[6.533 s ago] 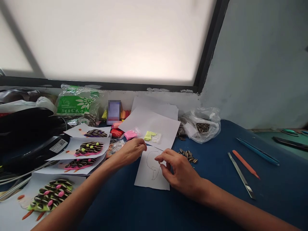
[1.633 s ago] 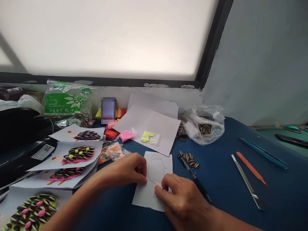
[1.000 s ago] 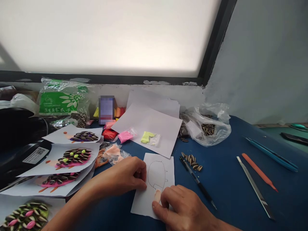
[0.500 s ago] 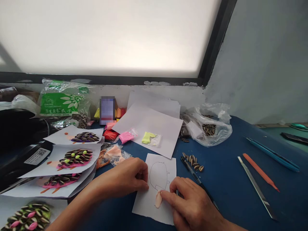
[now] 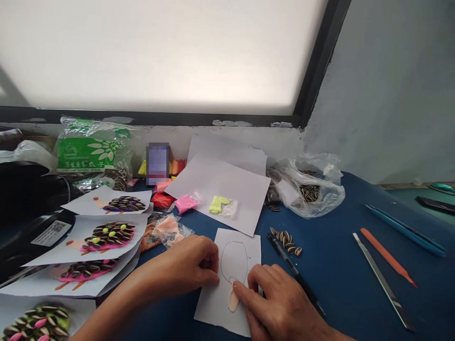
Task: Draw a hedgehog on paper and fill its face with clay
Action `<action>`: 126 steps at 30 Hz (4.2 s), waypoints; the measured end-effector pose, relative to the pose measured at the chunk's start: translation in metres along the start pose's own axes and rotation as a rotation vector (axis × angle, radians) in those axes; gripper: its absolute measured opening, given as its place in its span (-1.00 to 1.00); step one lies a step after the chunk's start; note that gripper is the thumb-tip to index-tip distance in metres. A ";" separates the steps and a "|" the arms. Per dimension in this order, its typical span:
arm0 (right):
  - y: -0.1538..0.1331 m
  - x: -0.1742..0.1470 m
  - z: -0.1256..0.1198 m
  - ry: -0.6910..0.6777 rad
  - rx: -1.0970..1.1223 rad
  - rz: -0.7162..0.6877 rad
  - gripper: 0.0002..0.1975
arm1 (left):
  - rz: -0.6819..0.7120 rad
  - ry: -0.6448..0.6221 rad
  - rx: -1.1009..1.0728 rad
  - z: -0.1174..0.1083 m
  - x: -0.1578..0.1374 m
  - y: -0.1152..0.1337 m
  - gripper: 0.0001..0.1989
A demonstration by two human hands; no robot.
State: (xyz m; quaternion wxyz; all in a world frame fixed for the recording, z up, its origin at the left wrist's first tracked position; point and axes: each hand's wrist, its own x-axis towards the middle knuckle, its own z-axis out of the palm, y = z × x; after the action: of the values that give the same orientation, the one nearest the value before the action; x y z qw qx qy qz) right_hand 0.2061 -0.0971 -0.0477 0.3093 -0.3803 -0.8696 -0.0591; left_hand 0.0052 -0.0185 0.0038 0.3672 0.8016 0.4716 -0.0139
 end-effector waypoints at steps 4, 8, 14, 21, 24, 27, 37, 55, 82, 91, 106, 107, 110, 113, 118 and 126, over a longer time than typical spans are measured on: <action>0.002 -0.003 -0.003 -0.032 0.007 0.016 -0.76 | 0.006 0.009 -0.005 0.001 0.001 -0.001 -0.91; 0.003 -0.006 -0.009 -0.034 0.047 0.035 -0.71 | -0.002 -0.011 0.010 0.000 -0.001 0.001 -0.89; 0.001 -0.005 -0.007 0.020 0.008 0.015 -0.74 | -0.006 -0.011 0.018 -0.001 -0.003 0.001 -0.89; 0.000 -0.004 -0.004 0.064 -0.058 -0.034 -0.73 | -0.003 -0.014 0.018 -0.001 -0.002 0.003 -0.90; 0.001 -0.005 -0.005 0.033 -0.047 -0.018 -0.72 | 0.000 -0.017 0.021 -0.001 -0.002 0.002 -0.90; 0.001 -0.005 -0.006 -0.034 0.034 0.044 -0.74 | 0.010 -0.009 0.023 0.000 -0.002 -0.001 -0.90; 0.003 -0.007 -0.010 -0.090 0.086 0.059 -0.70 | 0.003 -0.008 0.015 0.001 -0.002 -0.002 -0.89; 0.004 -0.005 -0.002 0.039 -0.037 -0.088 -0.74 | -0.004 -0.013 0.013 -0.001 -0.003 0.000 -0.88; 0.008 -0.005 -0.015 -0.173 0.103 0.168 -0.55 | 0.009 -0.019 0.010 0.000 -0.003 0.001 -0.89; 0.004 0.000 -0.014 -0.176 -0.115 -0.017 -0.54 | 0.034 0.101 0.031 0.004 0.003 -0.010 -0.81; -0.013 -0.003 -0.014 -0.129 0.035 -0.179 -0.71 | 0.054 0.192 0.083 0.010 0.006 -0.004 -0.69; -0.010 -0.001 -0.017 -0.211 0.068 -0.128 -0.70 | 0.070 0.180 0.069 0.009 0.006 -0.006 -0.67; -0.004 0.002 -0.022 -0.301 0.134 -0.049 -0.69 | 0.092 0.162 0.046 0.008 0.005 -0.009 -0.65; -0.006 0.000 -0.022 -0.312 0.142 -0.069 -0.72 | 0.101 0.144 0.029 0.007 0.005 -0.009 -0.64; -0.013 -0.001 -0.023 -0.316 0.083 -0.099 -0.73 | 0.108 0.149 0.019 0.008 0.005 -0.007 -0.66; -0.013 -0.002 -0.018 -0.303 0.057 -0.115 -0.80 | 0.133 0.143 -0.015 0.010 0.005 0.006 -0.70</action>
State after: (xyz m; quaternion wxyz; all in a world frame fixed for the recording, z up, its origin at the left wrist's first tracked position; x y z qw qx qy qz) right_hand 0.2068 -0.1140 -0.0324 0.1815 -0.3257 -0.9279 0.0063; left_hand 0.0162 -0.0225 -0.0024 0.3386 0.8274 0.4424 0.0710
